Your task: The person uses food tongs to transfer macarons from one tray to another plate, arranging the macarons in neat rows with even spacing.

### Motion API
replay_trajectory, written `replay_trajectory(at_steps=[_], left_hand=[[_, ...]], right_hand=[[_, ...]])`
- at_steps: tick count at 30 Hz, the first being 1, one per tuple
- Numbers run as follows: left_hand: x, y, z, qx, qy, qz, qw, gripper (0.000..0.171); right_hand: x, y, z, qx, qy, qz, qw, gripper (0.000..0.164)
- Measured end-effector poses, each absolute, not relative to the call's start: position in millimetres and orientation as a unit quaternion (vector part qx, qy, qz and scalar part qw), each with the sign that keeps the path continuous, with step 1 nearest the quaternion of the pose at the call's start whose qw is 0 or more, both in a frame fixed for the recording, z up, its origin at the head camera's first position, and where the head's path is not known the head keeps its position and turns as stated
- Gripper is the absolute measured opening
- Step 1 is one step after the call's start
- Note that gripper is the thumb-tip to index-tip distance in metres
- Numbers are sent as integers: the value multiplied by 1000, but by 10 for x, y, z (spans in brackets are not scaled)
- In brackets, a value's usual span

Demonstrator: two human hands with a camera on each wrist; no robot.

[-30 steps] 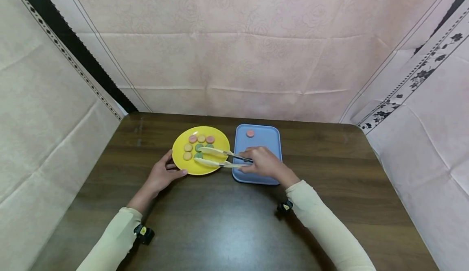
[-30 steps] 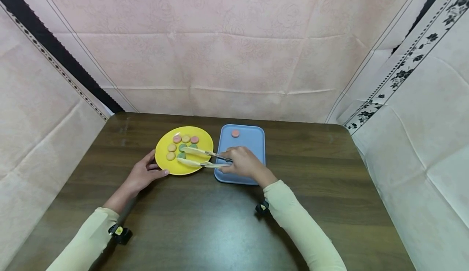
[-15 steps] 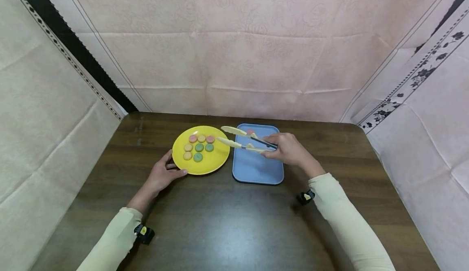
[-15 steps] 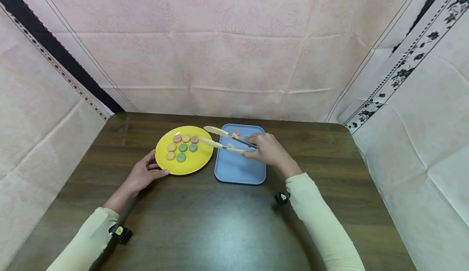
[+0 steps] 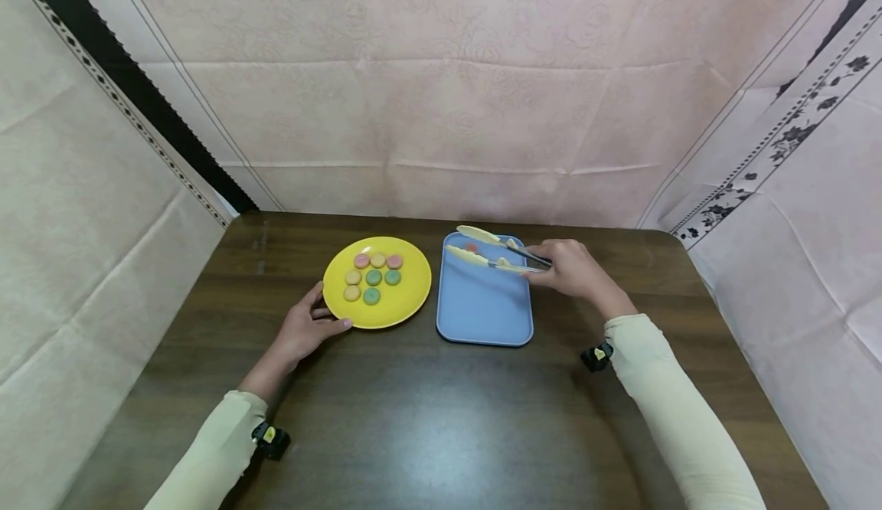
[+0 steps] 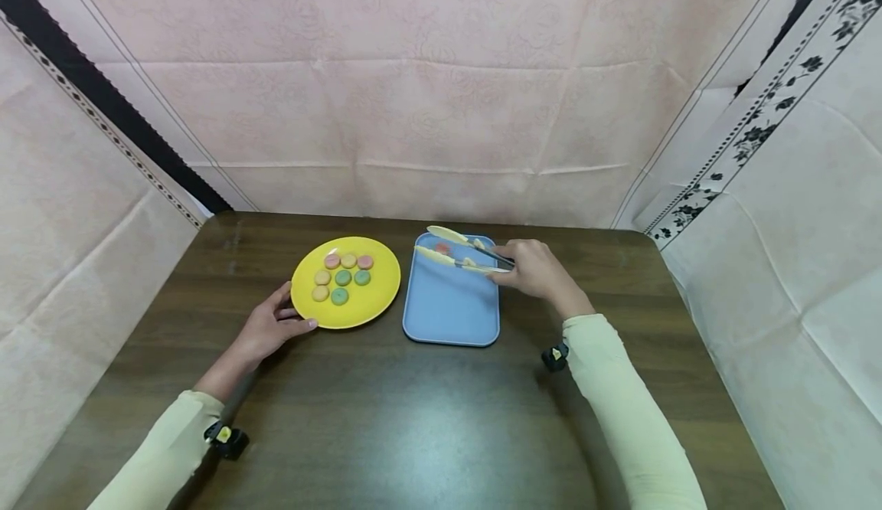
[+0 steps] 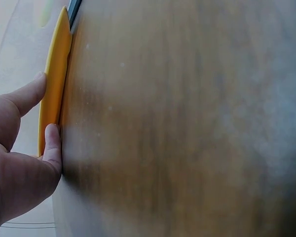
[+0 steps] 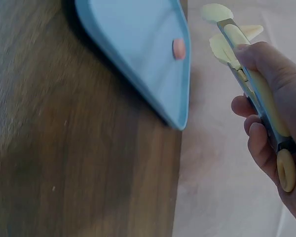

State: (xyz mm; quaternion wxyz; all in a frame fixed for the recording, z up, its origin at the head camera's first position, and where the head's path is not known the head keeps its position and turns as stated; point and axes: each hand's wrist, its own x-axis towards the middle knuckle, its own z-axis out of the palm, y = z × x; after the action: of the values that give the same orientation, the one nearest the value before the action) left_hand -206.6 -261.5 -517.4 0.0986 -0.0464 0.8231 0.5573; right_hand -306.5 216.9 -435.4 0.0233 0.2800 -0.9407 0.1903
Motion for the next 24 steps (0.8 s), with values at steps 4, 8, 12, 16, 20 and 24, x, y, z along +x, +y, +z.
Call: replay_trajectory(at_steps=[4,8,12,16,20,24], left_hand=[[-2063,-2612,-5170,-40,824,557,97,107],[-2064,-2613,-5165,-38,824,558,96,107],[-2066,-2614,-5165,-40,825,556,96,107],[-2069,-2617,-5166,-39,825,556,95,106],[-2069,-2624,-5166,-40,823,558,96,107],[-2066,-2622,-5167,-43,823,558,97,107]], right_hand=[[-3105,2240,-4381,260,-947,187,12,49],[-3126,2288,-4407,250,-950,185,3,50],[-3139,2338,-4452,252,-951,177,3,51],[-3143,2376,-4504,247,-952,179,-3,51],[-3145,2386,-4550,234,-953,192,-24,50],[-3140,2380,-4585,222,-953,200,-41,49]])
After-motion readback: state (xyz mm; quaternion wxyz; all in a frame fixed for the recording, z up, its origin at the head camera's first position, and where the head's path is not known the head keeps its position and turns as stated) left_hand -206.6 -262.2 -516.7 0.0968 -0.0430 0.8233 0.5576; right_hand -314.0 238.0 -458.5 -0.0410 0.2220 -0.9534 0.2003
